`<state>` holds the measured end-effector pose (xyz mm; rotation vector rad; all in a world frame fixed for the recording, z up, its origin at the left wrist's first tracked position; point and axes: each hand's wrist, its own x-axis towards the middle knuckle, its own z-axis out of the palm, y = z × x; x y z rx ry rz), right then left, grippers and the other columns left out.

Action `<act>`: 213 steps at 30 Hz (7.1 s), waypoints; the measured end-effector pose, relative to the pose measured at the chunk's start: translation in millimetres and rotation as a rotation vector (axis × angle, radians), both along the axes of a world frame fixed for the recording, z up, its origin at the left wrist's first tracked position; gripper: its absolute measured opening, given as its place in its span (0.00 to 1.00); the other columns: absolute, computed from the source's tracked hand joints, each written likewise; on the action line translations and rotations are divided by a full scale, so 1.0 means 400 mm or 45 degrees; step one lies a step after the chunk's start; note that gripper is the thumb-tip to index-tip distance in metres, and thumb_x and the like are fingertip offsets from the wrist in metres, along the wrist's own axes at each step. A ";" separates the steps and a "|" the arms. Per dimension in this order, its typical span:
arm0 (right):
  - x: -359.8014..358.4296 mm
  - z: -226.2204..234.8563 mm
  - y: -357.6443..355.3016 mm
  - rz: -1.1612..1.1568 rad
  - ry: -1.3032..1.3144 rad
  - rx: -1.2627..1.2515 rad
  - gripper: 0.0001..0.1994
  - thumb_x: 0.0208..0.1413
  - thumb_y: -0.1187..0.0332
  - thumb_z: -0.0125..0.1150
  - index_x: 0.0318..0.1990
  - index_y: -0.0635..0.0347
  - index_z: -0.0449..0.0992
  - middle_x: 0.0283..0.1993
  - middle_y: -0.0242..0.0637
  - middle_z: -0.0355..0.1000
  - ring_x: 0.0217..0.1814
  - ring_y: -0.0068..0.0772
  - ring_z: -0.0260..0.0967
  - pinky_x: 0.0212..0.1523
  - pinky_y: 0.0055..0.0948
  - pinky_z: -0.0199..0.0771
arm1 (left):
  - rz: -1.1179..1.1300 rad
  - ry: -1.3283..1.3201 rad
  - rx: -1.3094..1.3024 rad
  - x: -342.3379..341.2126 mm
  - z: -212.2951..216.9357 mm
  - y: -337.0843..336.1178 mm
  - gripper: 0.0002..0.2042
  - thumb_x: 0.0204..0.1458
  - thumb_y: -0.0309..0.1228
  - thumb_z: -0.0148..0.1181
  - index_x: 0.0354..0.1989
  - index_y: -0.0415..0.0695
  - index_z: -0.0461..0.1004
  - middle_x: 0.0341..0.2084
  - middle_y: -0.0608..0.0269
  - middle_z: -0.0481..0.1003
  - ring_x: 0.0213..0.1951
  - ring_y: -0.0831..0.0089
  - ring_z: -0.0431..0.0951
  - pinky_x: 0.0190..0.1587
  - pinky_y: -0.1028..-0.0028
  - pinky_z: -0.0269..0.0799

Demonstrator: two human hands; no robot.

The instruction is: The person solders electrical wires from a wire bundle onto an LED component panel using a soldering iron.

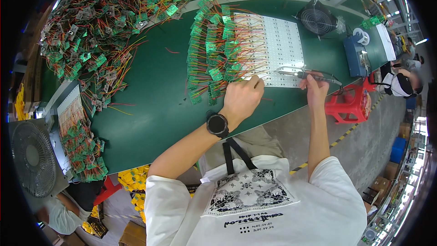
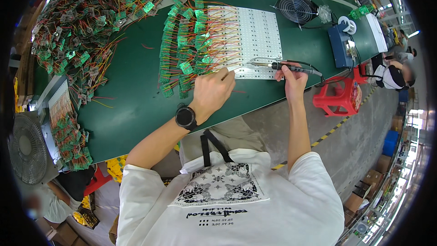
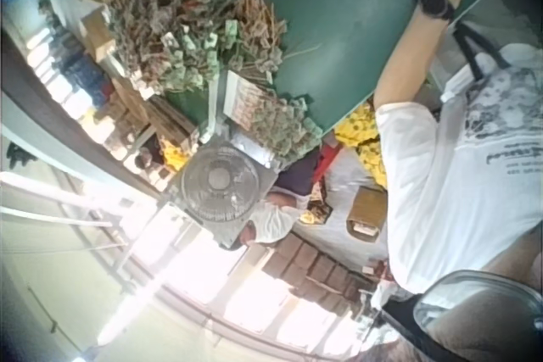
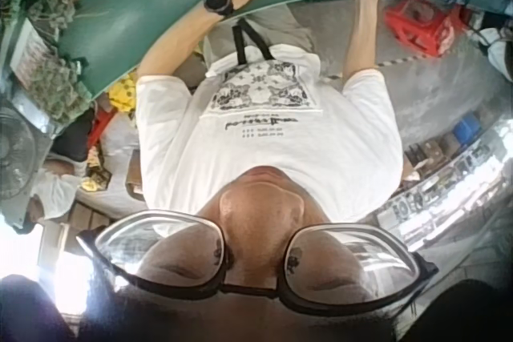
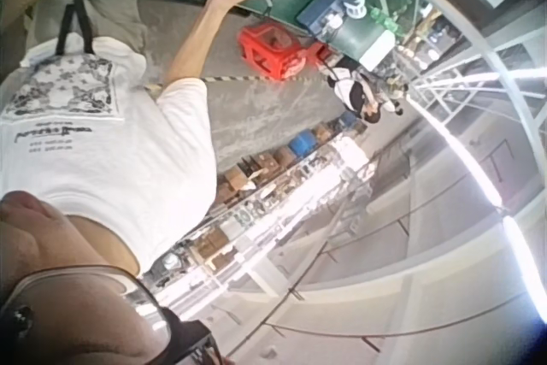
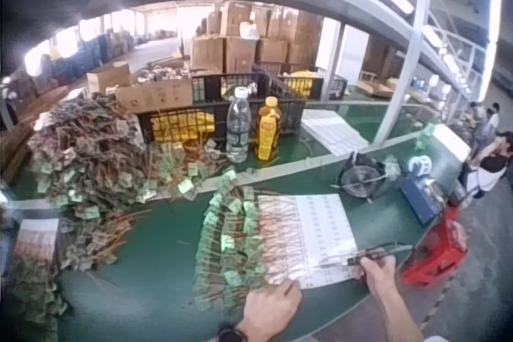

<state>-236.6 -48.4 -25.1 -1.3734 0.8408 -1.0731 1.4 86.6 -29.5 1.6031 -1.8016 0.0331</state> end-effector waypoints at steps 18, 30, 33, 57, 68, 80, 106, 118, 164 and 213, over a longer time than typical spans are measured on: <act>-0.012 -0.003 -0.007 0.129 0.085 -0.002 0.12 0.57 0.75 0.60 0.45 0.73 0.73 0.31 0.44 0.74 0.27 0.33 0.73 0.27 0.27 0.69 | 0.030 -0.025 0.027 -0.005 0.012 -0.003 0.07 0.39 0.24 0.59 0.28 0.40 0.72 0.23 0.64 0.67 0.22 0.72 0.75 0.21 0.71 0.68; -0.010 -0.006 -0.003 0.123 0.116 -0.037 0.12 0.56 0.75 0.61 0.46 0.72 0.73 0.32 0.43 0.74 0.27 0.33 0.72 0.27 0.28 0.70 | 0.045 -0.040 0.001 -0.004 -0.003 -0.006 0.05 0.47 0.27 0.61 0.33 0.42 0.76 0.24 0.66 0.71 0.19 0.70 0.74 0.19 0.70 0.66; -0.010 -0.005 -0.001 0.110 0.122 -0.035 0.12 0.56 0.75 0.61 0.46 0.73 0.73 0.32 0.43 0.74 0.26 0.33 0.72 0.27 0.28 0.70 | 0.047 -0.042 -0.004 -0.005 -0.006 -0.008 0.05 0.46 0.27 0.61 0.32 0.42 0.76 0.24 0.66 0.71 0.19 0.70 0.74 0.18 0.70 0.65; -0.030 -0.003 -0.024 0.034 -0.044 0.167 0.14 0.60 0.71 0.58 0.49 0.72 0.72 0.28 0.40 0.75 0.26 0.28 0.70 0.27 0.24 0.66 | -0.273 0.060 0.063 0.007 0.036 0.003 0.08 0.52 0.32 0.62 0.28 0.44 0.69 0.21 0.64 0.71 0.19 0.66 0.74 0.19 0.67 0.66; -0.036 -0.006 -0.021 0.104 -0.029 0.097 0.12 0.59 0.74 0.59 0.47 0.72 0.73 0.30 0.42 0.75 0.26 0.29 0.71 0.27 0.24 0.69 | -0.281 -0.109 0.022 0.006 0.019 -0.012 0.04 0.51 0.28 0.58 0.32 0.42 0.72 0.27 0.63 0.70 0.26 0.70 0.76 0.23 0.68 0.70; -0.029 -0.002 -0.017 0.134 0.024 -0.024 0.11 0.58 0.76 0.59 0.46 0.73 0.72 0.31 0.44 0.75 0.27 0.31 0.73 0.28 0.27 0.71 | -0.120 -0.270 0.010 -0.003 0.050 -0.003 0.14 0.40 0.26 0.59 0.39 0.41 0.74 0.30 0.65 0.70 0.31 0.71 0.75 0.27 0.72 0.72; 0.003 0.008 0.003 0.175 -0.025 0.102 0.11 0.54 0.79 0.60 0.44 0.75 0.71 0.30 0.45 0.75 0.26 0.35 0.75 0.27 0.29 0.74 | -0.279 -0.381 0.099 0.058 0.063 -0.029 0.12 0.40 0.27 0.57 0.36 0.40 0.74 0.31 0.63 0.72 0.33 0.67 0.74 0.34 0.70 0.74; 0.000 0.006 0.009 0.195 -0.005 0.063 0.11 0.55 0.79 0.60 0.44 0.75 0.71 0.31 0.45 0.75 0.27 0.34 0.74 0.27 0.29 0.74 | -0.272 -0.334 0.056 0.055 0.056 -0.029 0.12 0.39 0.26 0.58 0.35 0.40 0.75 0.30 0.63 0.72 0.33 0.67 0.74 0.33 0.69 0.74; 0.054 -0.010 -0.101 -0.300 -0.408 0.016 0.12 0.60 0.70 0.61 0.45 0.69 0.71 0.29 0.37 0.74 0.25 0.24 0.70 0.24 0.19 0.64 | 0.453 -0.103 -0.395 0.127 0.185 0.072 0.10 0.47 0.32 0.64 0.37 0.44 0.76 0.30 0.61 0.76 0.29 0.64 0.77 0.30 0.69 0.74; 0.033 -0.012 -0.095 -0.233 -0.398 0.094 0.10 0.58 0.71 0.63 0.43 0.68 0.75 0.28 0.37 0.73 0.23 0.23 0.69 0.25 0.20 0.65 | 0.466 1.136 0.637 0.173 0.183 0.455 0.07 0.55 0.28 0.62 0.35 0.35 0.79 0.23 0.69 0.78 0.22 0.83 0.74 0.25 0.83 0.69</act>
